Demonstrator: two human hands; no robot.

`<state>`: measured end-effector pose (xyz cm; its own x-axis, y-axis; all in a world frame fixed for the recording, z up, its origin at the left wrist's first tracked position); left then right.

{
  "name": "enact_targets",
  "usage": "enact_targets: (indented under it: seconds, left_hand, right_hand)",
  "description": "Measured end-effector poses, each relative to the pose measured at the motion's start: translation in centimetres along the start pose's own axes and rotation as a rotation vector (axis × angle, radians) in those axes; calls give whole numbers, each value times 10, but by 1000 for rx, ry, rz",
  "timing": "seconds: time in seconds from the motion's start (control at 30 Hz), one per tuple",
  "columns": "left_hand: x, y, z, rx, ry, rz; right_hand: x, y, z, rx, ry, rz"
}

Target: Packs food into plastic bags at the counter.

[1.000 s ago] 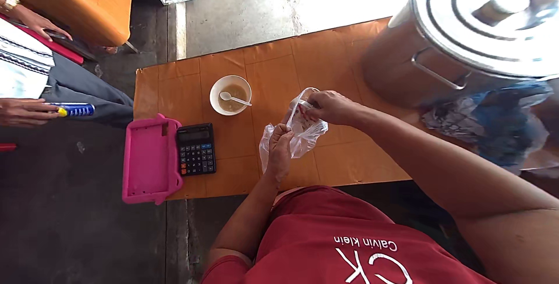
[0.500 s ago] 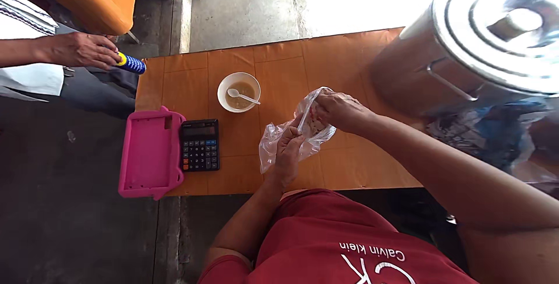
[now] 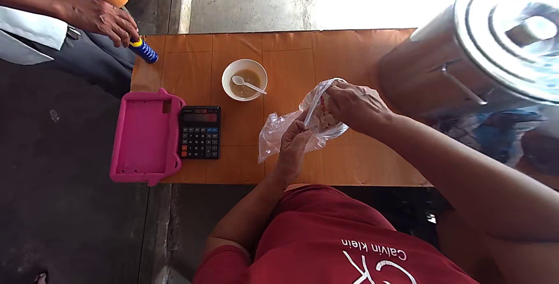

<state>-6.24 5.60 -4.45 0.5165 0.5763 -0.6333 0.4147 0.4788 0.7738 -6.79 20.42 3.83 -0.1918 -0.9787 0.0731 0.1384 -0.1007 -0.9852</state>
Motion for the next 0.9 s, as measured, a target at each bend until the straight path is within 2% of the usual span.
enact_targets:
  seconds: [0.1, 0.2, 0.3, 0.4, 0.53, 0.63, 0.77, 0.9]
  left_hand:
    - [-2, 1, 2, 10, -2, -6]
    - [-2, 4, 4, 10, -15, 5]
    - [-3, 6, 5, 27, -14, 28]
    - [0, 5, 5, 18, -20, 40]
    - [3, 5, 3, 16, -31, 49]
    - [7, 3, 3, -5, -44, 26]
    - [9, -1, 1, -23, -50, 10]
    - [9, -3, 1, -29, -45, 5]
  right_hand:
    - [3, 3, 1, 40, -6, 28]
    - [0, 6, -1, 186, 52, -7]
    - [3, 3, -2, 148, 41, 35]
    - [6, 4, -7, 215, 58, 76]
    - [15, -4, -7, 213, 52, 114]
    - [10, 11, -11, 294, 66, 108]
    - [12, 7, -11, 236, 43, 105]
    - [7, 16, -14, 312, 79, 64]
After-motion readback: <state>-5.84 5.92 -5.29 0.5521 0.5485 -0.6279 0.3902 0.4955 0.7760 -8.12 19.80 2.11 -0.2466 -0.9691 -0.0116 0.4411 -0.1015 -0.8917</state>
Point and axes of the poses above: each hand's wrist, its own z-axis away from the middle knuckle, its own y-axis out of the palm, x = y × z, the point moved 7 cm from there along -z, towards the middle knuckle, and after that the axes turned 8 degrees about z, right-handed, at the moved point
